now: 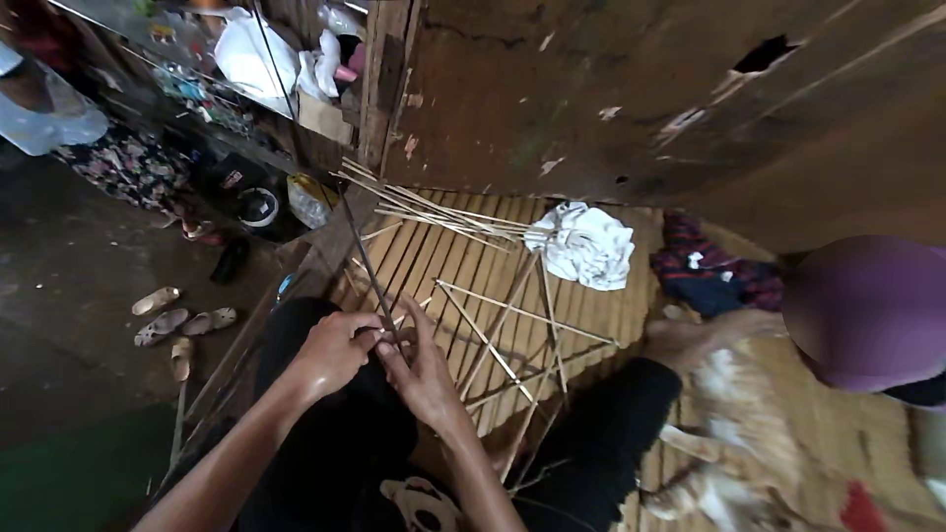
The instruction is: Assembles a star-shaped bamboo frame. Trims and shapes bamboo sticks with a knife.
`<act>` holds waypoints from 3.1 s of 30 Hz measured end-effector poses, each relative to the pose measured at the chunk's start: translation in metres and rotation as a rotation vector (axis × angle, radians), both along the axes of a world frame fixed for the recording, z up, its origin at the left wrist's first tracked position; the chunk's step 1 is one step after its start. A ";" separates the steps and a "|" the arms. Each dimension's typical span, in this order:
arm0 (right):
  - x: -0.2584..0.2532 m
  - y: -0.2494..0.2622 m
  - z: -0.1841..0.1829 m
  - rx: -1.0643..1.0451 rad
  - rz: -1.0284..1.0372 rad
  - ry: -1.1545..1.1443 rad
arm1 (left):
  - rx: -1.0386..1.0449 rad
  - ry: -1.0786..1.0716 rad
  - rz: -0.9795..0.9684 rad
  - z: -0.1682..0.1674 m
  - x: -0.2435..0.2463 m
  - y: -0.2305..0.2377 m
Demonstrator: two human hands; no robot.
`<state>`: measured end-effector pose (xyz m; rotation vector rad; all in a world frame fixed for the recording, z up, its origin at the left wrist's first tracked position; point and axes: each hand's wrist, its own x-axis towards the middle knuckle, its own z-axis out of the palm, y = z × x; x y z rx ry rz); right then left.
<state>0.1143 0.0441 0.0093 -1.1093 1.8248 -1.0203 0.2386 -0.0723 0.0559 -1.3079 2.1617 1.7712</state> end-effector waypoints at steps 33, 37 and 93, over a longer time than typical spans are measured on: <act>-0.001 -0.150 -0.087 0.345 0.059 0.627 | -0.561 0.002 0.069 -0.126 0.016 -0.128; 0.001 -0.160 -0.105 0.530 0.174 0.584 | -0.560 -0.063 0.000 -0.142 0.020 -0.128; 0.010 -0.142 -0.036 0.252 0.076 0.653 | 0.127 0.039 0.117 -0.072 0.002 -0.135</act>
